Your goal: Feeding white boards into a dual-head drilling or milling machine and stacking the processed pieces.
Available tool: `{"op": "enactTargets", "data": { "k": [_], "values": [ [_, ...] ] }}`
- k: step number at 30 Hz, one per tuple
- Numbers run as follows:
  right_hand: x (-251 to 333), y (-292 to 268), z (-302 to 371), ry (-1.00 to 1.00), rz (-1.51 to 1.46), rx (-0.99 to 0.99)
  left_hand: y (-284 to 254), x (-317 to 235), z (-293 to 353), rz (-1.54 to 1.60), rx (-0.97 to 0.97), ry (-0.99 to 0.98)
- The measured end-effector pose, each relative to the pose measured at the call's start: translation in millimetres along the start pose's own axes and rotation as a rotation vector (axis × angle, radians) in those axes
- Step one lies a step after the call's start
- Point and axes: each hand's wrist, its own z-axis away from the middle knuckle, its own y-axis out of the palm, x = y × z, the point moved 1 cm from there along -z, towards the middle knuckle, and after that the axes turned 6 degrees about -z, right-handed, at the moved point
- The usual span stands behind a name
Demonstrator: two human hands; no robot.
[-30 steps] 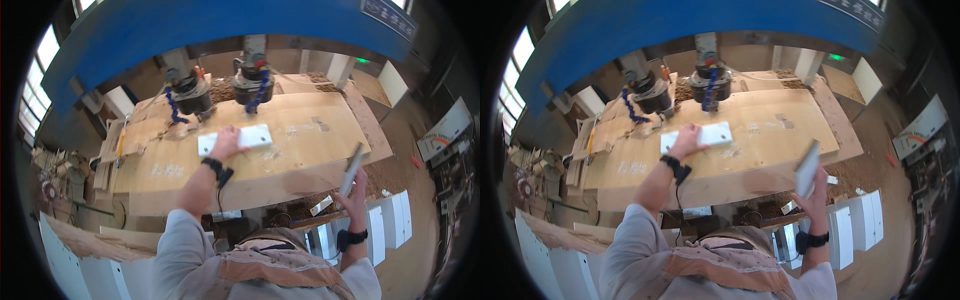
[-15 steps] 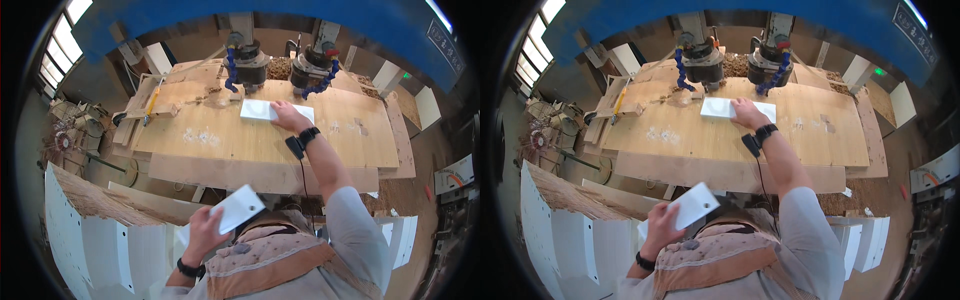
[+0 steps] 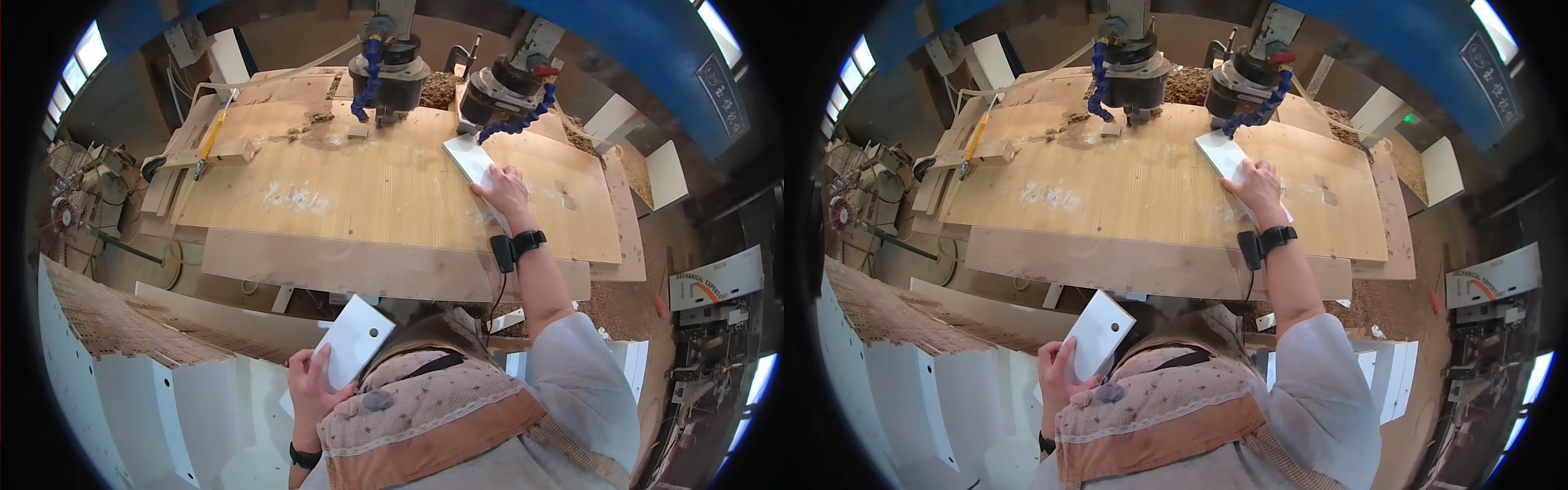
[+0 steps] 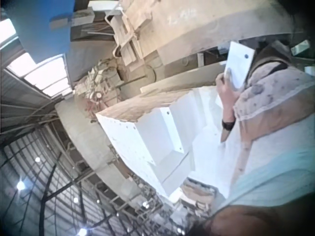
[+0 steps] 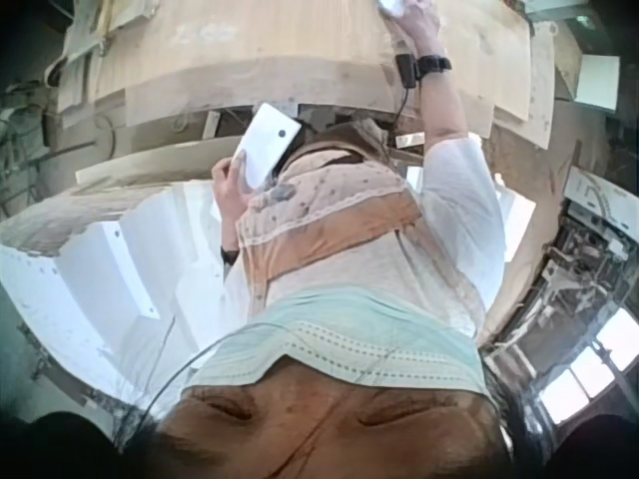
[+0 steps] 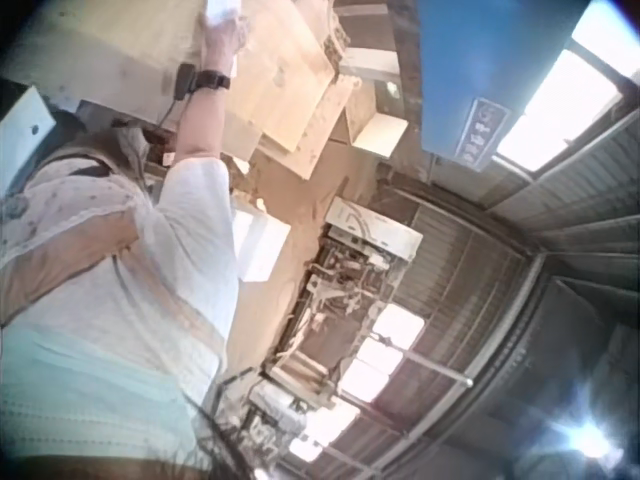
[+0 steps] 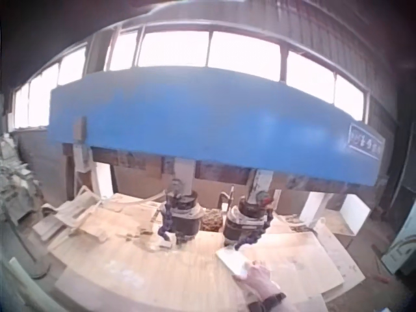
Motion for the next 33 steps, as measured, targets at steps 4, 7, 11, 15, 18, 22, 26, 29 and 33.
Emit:
{"op": "enactTargets", "data": {
  "k": [4, 7, 11, 15, 18, 22, 26, 29, 33],
  "values": [
    [-69.9, -9.6, 3.7, 0.306, 0.112, 0.111, 3.5, -9.9, -6.6, 0.021, 0.022, 0.066],
    [-145.2, -18.0, 39.5, 0.297, 0.242, -0.101, 6.1, -3.4, -2.8, 0.015, 0.032, 0.064],
    [-57.6, -52.4, 72.8, 0.027, -0.022, 0.059, 4.8, -1.2, 4.3, -0.026, 0.037, 0.030],
    [46.4, -18.6, 52.6, -0.366, -0.274, 0.144, -1.0, -18.8, -13.5, -0.045, 0.071, 0.097],
    [77.3, 11.4, -2.6, -0.440, -0.215, 0.168, -13.3, -35.0, -20.9, -0.078, 0.103, 0.115],
    [75.1, 52.2, -110.8, -0.339, 0.044, 0.385, -36.6, -34.4, -17.9, -0.187, 0.063, 0.120],
    [103.2, 63.8, -148.6, -0.356, 0.067, 0.525, -75.4, -32.1, 24.7, -0.254, -0.048, -0.102],
    [97.9, 60.5, -150.6, -0.419, -0.081, 0.467, -108.8, -28.3, 48.8, -0.425, -0.180, -0.176],
    [74.7, 58.4, -137.7, -0.496, -0.224, 0.310, -161.3, -21.3, 71.8, -0.602, -0.355, -0.328]
  ]
}}
